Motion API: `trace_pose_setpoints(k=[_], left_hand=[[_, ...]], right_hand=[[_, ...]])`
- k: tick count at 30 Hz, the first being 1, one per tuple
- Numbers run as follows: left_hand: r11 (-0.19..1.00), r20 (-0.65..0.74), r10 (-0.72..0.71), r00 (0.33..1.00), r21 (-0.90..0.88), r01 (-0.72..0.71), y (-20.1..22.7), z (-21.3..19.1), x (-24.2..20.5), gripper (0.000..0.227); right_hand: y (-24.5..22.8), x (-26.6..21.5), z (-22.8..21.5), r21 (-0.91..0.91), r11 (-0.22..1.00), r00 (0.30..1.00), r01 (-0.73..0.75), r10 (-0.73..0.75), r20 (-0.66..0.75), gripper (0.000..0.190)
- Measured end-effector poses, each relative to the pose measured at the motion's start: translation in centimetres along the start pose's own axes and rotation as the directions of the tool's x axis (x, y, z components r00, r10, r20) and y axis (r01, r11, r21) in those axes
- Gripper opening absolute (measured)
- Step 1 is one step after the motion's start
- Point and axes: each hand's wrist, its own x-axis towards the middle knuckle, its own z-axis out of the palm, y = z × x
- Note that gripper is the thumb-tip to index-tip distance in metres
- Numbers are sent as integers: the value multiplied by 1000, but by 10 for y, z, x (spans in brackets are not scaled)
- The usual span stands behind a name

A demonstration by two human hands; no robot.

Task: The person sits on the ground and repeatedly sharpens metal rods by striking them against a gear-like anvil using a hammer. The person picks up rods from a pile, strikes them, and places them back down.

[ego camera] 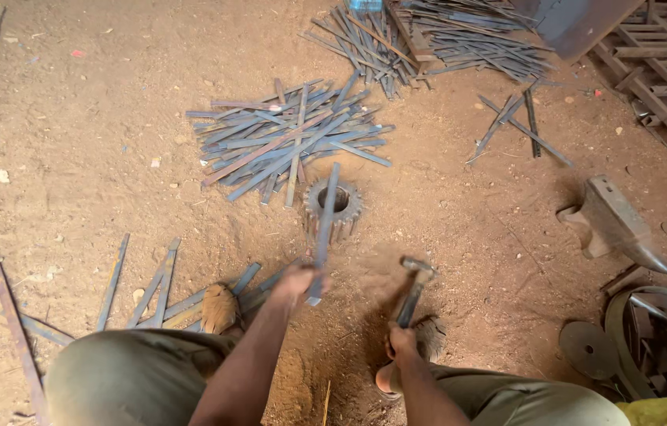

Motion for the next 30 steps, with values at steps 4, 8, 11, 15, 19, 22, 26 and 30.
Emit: trace_pose_setpoints(k=[4, 8, 11, 15, 19, 22, 26, 30], left_hand=[[996, 112, 76, 991, -57, -70, 80, 38, -29, 40], [952, 160, 134, 978, -293, -82, 132, 65, -47, 42], [936, 173, 175, 969, -335, -109, 149, 72, -44, 42], [938, 154, 117, 981, -342, -58, 123, 69, -16, 39], [948, 208, -12, 978, -309, 77, 53, 52, 34, 37], [977, 23, -132, 991, -168, 134, -24, 32, 63, 37], [725, -261, 204, 944, 688, 34, -98, 15, 75, 32], [707, -338, 198, 920, 700, 105, -129, 8, 58, 40]], right_hand=[[-1, 11, -1, 40, 999, 1000, 1, -2, 25, 38], [-4, 16, -4, 137, 987, 996, -89, 91, -9, 34], [-17, 22, -8, 320, 934, 988, -156, 148, 51, 36], [-25, 31, -15, 566, 801, 975, -195, 93, 203, 40], [-20, 41, -13, 538, 822, 964, -186, 47, 261, 41], [-13, 48, -1, 478, 869, 984, -130, 52, 173, 34], [-12, 38, 21, 255, 967, 998, 19, -4, -59, 26], [-39, -1, 35, 24, 931, 929, 365, -363, -67, 39]])
